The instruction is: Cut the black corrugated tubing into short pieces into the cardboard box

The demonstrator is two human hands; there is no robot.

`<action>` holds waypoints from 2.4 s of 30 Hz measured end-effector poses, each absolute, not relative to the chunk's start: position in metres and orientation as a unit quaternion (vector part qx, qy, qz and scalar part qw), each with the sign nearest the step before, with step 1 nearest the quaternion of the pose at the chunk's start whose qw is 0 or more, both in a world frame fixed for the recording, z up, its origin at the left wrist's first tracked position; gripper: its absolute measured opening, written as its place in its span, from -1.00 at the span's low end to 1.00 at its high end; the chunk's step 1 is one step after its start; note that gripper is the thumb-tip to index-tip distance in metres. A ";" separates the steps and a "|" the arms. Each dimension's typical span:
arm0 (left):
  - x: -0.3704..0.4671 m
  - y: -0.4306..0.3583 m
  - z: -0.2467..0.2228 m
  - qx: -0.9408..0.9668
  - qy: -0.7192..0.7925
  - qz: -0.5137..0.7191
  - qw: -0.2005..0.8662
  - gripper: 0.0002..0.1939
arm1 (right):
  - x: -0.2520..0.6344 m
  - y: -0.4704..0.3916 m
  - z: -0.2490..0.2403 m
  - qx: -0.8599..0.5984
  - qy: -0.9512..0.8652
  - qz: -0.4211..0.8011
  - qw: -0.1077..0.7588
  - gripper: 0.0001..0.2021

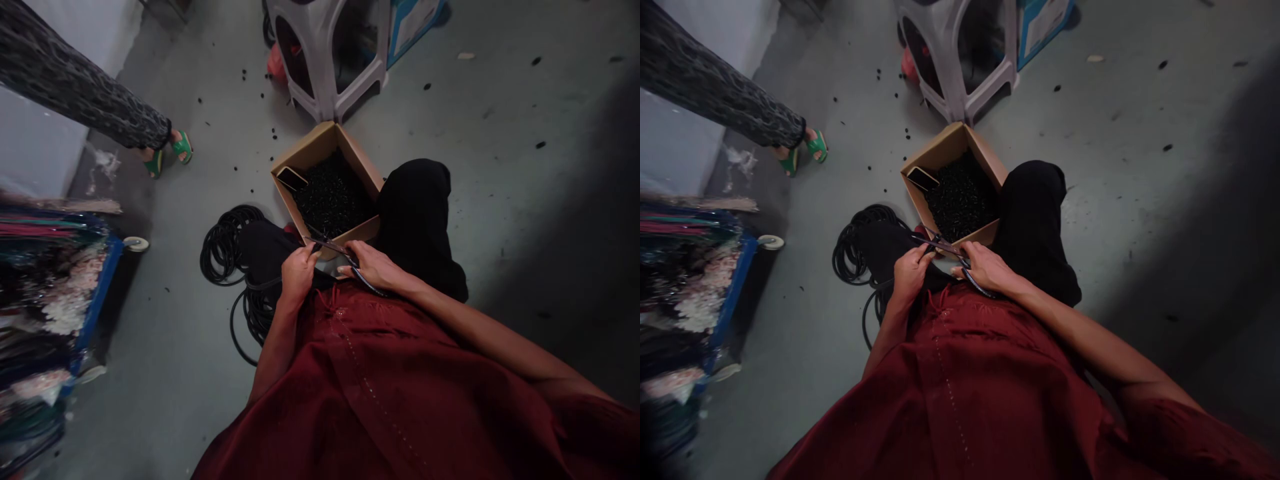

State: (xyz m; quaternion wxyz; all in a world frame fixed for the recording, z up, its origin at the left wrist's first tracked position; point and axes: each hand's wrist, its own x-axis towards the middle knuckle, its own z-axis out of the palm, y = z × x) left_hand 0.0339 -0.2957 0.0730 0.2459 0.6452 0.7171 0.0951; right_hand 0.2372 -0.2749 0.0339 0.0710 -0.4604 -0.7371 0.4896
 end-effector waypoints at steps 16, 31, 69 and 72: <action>0.045 -0.293 0.071 0.692 0.697 0.031 0.186 -0.66 | 0.233 -0.273 0.029 -0.473 -0.740 0.474 0.066 -0.69; 0.042 -0.274 0.062 0.670 0.709 0.030 0.216 -0.68 | 0.223 -0.262 0.010 -0.529 -0.702 0.472 0.068 -0.70; 0.035 -0.224 0.057 0.655 0.696 0.003 0.294 -0.64 | 0.225 -0.252 -0.005 -0.389 -0.463 0.779 0.167 -0.63; 0.027 -0.219 0.057 0.611 0.726 0.072 0.308 -0.63 | 0.227 -0.251 -0.004 -0.381 -0.482 0.771 0.167 -0.62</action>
